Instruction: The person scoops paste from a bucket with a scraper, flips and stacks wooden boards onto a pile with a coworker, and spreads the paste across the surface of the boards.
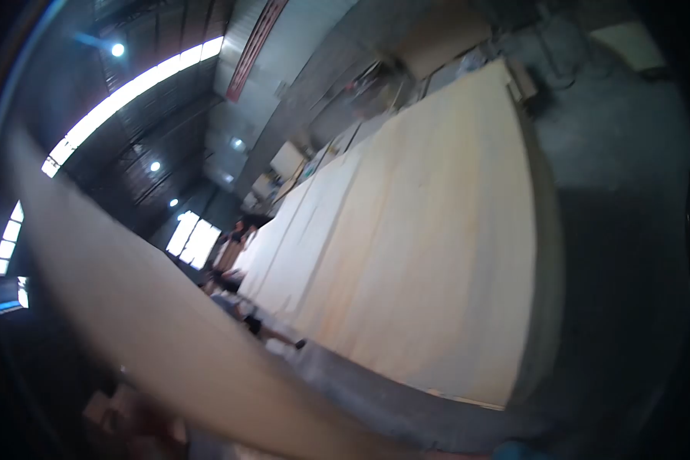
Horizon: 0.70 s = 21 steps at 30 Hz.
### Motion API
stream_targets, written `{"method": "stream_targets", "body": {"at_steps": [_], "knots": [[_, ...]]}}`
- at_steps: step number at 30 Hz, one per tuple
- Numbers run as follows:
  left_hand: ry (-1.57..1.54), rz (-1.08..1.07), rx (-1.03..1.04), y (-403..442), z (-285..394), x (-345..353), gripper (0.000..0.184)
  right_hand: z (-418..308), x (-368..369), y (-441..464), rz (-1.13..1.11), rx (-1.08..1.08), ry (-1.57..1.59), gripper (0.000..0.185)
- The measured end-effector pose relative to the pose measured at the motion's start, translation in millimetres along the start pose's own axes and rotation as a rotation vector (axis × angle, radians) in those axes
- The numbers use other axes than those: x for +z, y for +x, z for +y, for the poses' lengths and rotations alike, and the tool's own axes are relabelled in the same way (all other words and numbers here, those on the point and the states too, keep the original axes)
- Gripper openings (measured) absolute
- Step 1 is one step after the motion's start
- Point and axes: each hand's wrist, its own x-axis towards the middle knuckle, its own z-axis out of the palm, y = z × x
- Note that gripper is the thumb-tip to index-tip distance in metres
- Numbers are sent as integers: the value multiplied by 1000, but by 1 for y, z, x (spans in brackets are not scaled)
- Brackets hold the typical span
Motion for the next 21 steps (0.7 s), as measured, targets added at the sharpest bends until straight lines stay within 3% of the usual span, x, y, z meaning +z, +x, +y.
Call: {"method": "stream_targets", "body": {"at_steps": [5, 9, 16, 21], "knots": [[40, 14, 411, 51, 19, 86, 58, 8, -78, -51, 116, -5, 71, 48], [137, 168, 708, 63, 21, 169, 54, 21, -119, -92, 203, 22, 102, 48], [-91, 424, 984, 145, 92, 192, 41, 50, -124, -177, 358, 87, 165, 48], [-209, 595, 960, 183, 85, 243, 35, 71, -100, -227, 425, 122, 238, 48]]}}
